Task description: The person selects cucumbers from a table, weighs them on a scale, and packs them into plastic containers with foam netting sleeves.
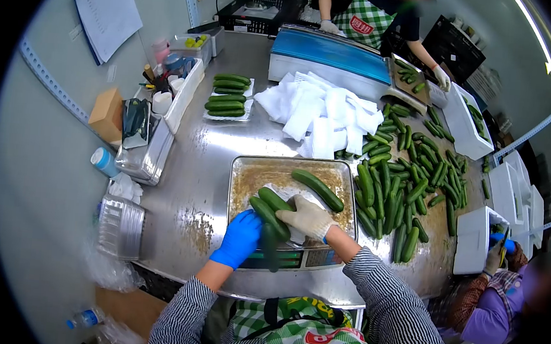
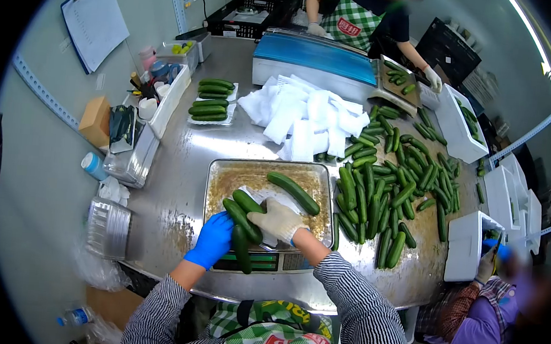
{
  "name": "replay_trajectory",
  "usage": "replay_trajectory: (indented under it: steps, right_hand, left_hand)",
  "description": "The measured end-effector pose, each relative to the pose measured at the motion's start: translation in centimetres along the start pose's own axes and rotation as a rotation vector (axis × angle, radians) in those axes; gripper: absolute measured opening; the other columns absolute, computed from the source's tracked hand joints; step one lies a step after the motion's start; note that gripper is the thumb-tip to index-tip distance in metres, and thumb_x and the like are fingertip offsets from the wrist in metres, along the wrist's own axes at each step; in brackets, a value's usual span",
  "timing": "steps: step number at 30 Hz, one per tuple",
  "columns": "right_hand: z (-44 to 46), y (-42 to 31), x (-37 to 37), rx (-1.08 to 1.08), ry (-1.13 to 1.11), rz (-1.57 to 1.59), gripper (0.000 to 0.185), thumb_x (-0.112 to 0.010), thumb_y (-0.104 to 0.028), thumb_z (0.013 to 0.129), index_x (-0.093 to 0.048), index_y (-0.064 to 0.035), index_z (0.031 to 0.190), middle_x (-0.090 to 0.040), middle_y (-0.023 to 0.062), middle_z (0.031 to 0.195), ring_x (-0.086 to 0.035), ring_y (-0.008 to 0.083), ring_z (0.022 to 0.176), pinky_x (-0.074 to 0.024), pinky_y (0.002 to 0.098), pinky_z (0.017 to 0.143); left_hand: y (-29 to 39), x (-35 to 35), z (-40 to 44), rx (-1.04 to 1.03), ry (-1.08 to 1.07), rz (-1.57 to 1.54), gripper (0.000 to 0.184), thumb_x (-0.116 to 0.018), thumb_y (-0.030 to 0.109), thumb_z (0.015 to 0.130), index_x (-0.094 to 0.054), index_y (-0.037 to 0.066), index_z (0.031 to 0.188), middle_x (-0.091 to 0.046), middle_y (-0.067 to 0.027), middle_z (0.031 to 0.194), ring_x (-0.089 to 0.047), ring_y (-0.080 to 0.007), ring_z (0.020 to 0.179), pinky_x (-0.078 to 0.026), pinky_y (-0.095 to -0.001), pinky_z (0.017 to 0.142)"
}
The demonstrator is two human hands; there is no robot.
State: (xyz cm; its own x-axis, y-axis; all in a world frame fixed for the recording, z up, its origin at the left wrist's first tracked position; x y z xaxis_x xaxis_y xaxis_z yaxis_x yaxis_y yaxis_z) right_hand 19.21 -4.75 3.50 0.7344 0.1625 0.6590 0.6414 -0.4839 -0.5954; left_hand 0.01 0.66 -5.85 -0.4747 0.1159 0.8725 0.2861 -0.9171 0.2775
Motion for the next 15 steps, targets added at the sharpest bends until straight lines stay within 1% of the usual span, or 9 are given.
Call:
replay_trajectory:
  steps: [4,7,10,12,13,14,15]
  right_hand:
    - [0.2,-0.4,-0.2,-0.021,-0.072,0.004,0.071,-0.056,-0.051,0.083,-0.059,0.011,0.117,-0.064,0.0337,0.107,-0.064,0.0424,0.101,-0.0478,0.0423,0.091]
    - [0.6,0.3,-0.4,0.003,-0.081,0.014,0.071,-0.054,-0.055,0.085,-0.059,0.0072,0.119,-0.065,0.0321,0.108,-0.064,0.0421,0.101,-0.0464,0.0415,0.094]
    - [-0.7,-0.8,0.0,-0.009,0.069,-0.085,0.06,-0.06,-0.047,0.086,-0.06,0.0057,0.113,-0.066,0.0294,0.102,-0.065,0.0407,0.099,-0.0471,0.043,0.093]
    - [-0.4,-1.0,0.3,0.109,0.274,-0.2,0.056,-0.064,-0.045,0.082,-0.061,0.0033,0.11,-0.066,0.0257,0.1,-0.065,0.038,0.096,-0.0489,0.0444,0.089]
    - [-0.1,-0.9,0.3,0.166,0.374,-0.258,0.054,-0.066,-0.044,0.081,-0.062,0.0021,0.108,-0.066,0.0238,0.099,-0.066,0.0366,0.094,-0.0498,0.0451,0.086]
    - [0.7,0.0,-0.2,0.24,0.474,-0.416,0.048,-0.071,-0.038,0.079,-0.06,-0.0025,0.109,-0.064,0.019,0.097,-0.065,0.0336,0.093,-0.0494,0.0462,0.085]
    - [0.2,0.2,0.1,0.23,0.494,-0.448,0.049,-0.072,-0.038,0.079,-0.059,-0.0044,0.112,-0.064,0.0174,0.099,-0.063,0.0342,0.095,-0.0483,0.0465,0.083]
  left_hand:
    - [0.0,0.0,-0.1,0.026,-0.006,-0.029,0.028,-0.062,0.008,0.071,-0.069,0.005,0.098,-0.064,-0.0131,0.11,-0.058,-0.033,0.111,-0.043,-0.0439,0.103]
    - [0.0,-0.1,-0.3,0.038,0.004,-0.043,0.028,-0.063,0.009,0.071,-0.068,0.006,0.098,-0.064,-0.0132,0.112,-0.057,-0.0333,0.112,-0.043,-0.0441,0.102]
    - [0.1,0.1,-0.2,0.029,0.006,-0.038,0.028,-0.064,0.009,0.071,-0.068,0.007,0.099,-0.064,-0.0124,0.112,-0.057,-0.0326,0.113,-0.043,-0.0438,0.101]
    - [0.1,0.2,-0.1,0.019,-0.023,0.007,0.03,-0.064,0.009,0.072,-0.068,0.008,0.101,-0.064,-0.0117,0.113,-0.058,-0.0317,0.113,-0.043,-0.0435,0.101]
    - [0.2,0.3,0.1,0.016,0.0,-0.009,0.031,-0.066,0.011,0.074,-0.068,0.008,0.104,-0.065,-0.0112,0.113,-0.058,-0.0312,0.113,-0.043,-0.0429,0.1]
    - [0.4,0.3,0.3,0.012,0.021,-0.026,0.032,-0.068,0.012,0.075,-0.068,0.009,0.107,-0.065,-0.0107,0.114,-0.059,-0.0308,0.113,-0.044,-0.0422,0.1]
    - [0.6,0.4,0.4,0.006,0.038,-0.041,0.033,-0.07,0.013,0.077,-0.068,0.009,0.11,-0.066,-0.0101,0.115,-0.059,-0.0304,0.112,-0.045,-0.0415,0.099]
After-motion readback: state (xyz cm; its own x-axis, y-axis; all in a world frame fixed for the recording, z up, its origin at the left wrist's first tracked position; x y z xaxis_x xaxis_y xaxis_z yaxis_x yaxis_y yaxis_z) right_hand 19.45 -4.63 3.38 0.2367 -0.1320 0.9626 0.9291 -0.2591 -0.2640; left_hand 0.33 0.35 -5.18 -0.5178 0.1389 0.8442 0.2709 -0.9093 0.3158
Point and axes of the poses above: each hand's wrist, its own z-axis towards the middle knuckle, its own x-axis out of the back of the hand, y = z × x, the point moved 2 cm from there along z, towards the middle knuckle
